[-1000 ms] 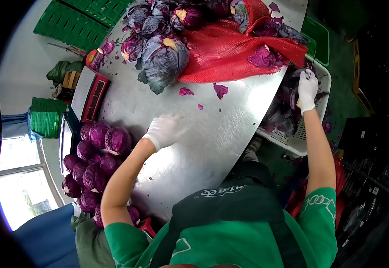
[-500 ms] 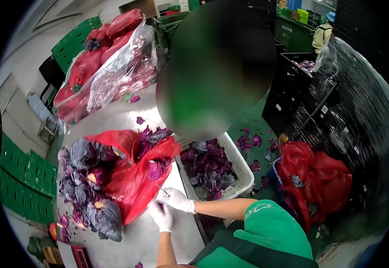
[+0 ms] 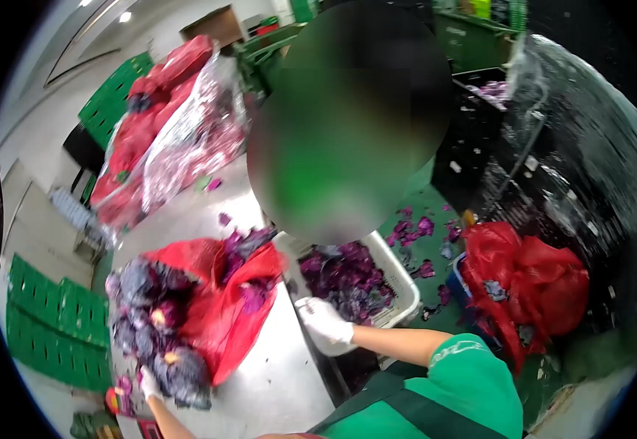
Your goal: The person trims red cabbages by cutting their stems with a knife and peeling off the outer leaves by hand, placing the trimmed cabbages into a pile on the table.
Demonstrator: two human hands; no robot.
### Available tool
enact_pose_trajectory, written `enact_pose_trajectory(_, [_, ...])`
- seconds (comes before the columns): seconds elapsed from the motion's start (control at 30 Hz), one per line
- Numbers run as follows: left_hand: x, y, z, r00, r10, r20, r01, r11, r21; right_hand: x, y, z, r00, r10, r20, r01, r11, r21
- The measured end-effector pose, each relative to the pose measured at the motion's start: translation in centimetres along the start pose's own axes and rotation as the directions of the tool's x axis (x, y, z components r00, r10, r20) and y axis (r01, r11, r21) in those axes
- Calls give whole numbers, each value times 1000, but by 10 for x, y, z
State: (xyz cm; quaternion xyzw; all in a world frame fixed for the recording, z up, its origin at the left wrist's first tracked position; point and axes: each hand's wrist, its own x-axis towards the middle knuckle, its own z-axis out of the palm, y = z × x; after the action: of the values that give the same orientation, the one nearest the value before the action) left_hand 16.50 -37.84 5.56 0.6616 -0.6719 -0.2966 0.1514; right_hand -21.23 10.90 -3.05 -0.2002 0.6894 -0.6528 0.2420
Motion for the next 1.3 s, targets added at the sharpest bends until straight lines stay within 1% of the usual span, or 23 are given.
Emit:
enact_pose_trajectory(0.03, [20,-30,16,975,144,172,-90,953,-288,-6,7,-4,999,16,35,-21,990,141])
enact_pose_trajectory(0.07, [19,-42,30,900,280,335,-47,826,-562,-11,12,-9,994,44,96,-69,960,271])
enact_pose_trajectory(0.1, [2,-24,32,949,257,181,-127,839,-529,-18,5,-12,997,-43,65,40,998,46])
enact_pose_trajectory(0.13, [-27,-15,33,964,214,160,-124,889,-440,-24,0,-13,991,99,84,-109,987,117])
enact_pose_trajectory(0.17, [-74,19,32,952,300,65,-293,951,-104,-26,-15,-15,965,228,130,-248,954,170])
enact_pose_trajectory(0.2, [-119,48,38,947,299,-113,-317,929,-193,-29,-31,-5,958,261,117,-275,953,126])
enact_pose_trajectory(0.23, [-146,61,37,871,464,-162,-461,886,58,-26,-26,3,963,219,158,-239,964,118])
enact_pose_trajectory(0.27, [-172,70,46,750,642,-158,-641,765,63,-20,-26,14,958,184,220,-197,980,40])
enact_pose_trajectory(0.3, [-187,54,74,669,698,-254,-658,716,235,-19,-33,32,949,171,266,-194,979,62])
enact_pose_trajectory(0.4, [-266,54,111,615,706,-351,-668,703,245,-4,-40,83,911,73,406,-58,997,-50])
enact_pose_trajectory(0.53, [-266,36,126,797,392,-459,-494,861,-122,16,-71,138,825,230,517,-176,973,-153])
enact_pose_trajectory(0.63, [-269,35,113,907,309,-287,-379,895,-234,26,-60,169,764,269,587,-240,962,-129])
enact_pose_trajectory(0.7, [-286,27,117,880,367,-302,-432,883,-185,24,-51,187,728,297,618,-165,951,-262])
enact_pose_trajectory(0.73, [-291,20,123,848,406,-340,-475,867,-150,15,-42,195,814,72,577,20,988,-151])
enact_pose_trajectory(0.83, [-300,1,128,815,433,-386,-520,840,-156,3,-34,175,765,73,640,-80,997,-18])
enact_pose_trajectory(0.97, [-300,26,99,849,479,-224,-474,877,80,-14,-58,152,743,127,657,-73,991,-109])
enact_pose_trajectory(1.03, [-295,46,87,859,512,-19,-496,840,222,-22,-85,144,725,206,658,-108,976,-187])
enact_pose_trajectory(1.07, [-289,48,93,828,561,-14,-534,796,285,-22,-86,142,768,32,640,211,930,-300])
enact_pose_trajectory(1.1, [-290,55,98,825,565,22,-553,796,245,-22,-88,140,752,-143,644,493,770,-405])
enact_pose_trajectory(1.13, [-295,66,101,809,588,9,-571,782,248,-28,-104,140,749,-198,632,591,630,-504])
enact_pose_trajectory(1.17, [-301,75,106,792,610,-2,-590,767,254,-31,-108,145,744,-266,613,640,548,-538])
enact_pose_trajectory(1.23, [-320,91,108,780,622,66,-604,722,339,-19,-111,151,759,-195,621,587,618,-524])
enact_pose_trajectory(1.3, [-318,82,122,751,655,89,-645,697,312,-15,-119,151,801,-260,540,585,531,-612])
